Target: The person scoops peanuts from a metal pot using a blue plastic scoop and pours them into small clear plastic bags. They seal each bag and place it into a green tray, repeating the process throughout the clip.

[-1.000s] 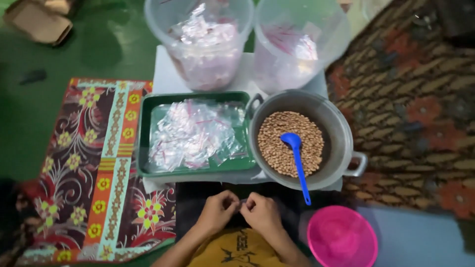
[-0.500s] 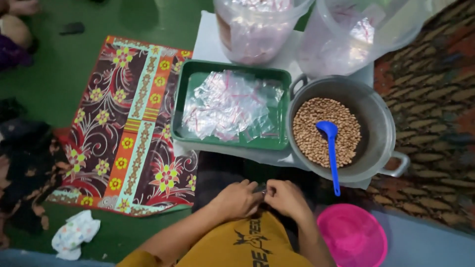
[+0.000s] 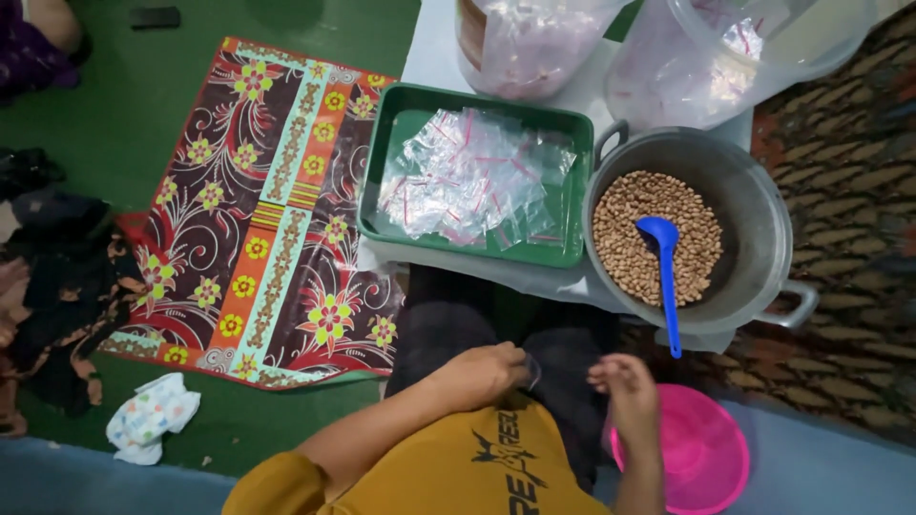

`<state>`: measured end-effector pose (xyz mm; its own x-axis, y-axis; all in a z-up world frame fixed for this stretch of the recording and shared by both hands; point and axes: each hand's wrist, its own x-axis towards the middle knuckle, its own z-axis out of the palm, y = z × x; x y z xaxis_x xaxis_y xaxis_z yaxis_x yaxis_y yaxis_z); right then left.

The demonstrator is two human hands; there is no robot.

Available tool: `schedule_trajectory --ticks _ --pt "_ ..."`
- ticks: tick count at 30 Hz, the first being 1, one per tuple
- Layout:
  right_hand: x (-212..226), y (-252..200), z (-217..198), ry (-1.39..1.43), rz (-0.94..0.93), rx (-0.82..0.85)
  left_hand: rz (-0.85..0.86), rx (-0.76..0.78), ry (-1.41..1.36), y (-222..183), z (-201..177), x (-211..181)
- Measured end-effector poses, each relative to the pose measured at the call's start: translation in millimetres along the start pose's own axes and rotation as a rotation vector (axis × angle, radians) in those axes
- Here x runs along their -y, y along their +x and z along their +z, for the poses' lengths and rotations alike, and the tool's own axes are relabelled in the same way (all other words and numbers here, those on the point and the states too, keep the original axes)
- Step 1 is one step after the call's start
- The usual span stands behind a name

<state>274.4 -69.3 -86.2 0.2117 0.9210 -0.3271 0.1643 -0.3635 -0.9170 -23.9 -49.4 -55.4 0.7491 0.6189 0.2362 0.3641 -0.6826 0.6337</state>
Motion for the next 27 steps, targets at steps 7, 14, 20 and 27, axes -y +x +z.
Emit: schedule_trajectory --ticks 7,14,20,27 --pt "35 -15 1 0.252 -0.383 -0.366 0.077 -0.061 -0.048 -4 0 -9" --pt "78 -16 16 0.094 -0.51 -0.412 0.108 -0.037 0.104 -20 11 -7" --pt "97 -17 25 -0.006 -0.528 -0.42 0.024 -0.054 0.108 -37 16 -3" --pt "103 -8 29 0.037 -0.512 -0.56 0.016 -0.094 0.101 -41 7 -10"
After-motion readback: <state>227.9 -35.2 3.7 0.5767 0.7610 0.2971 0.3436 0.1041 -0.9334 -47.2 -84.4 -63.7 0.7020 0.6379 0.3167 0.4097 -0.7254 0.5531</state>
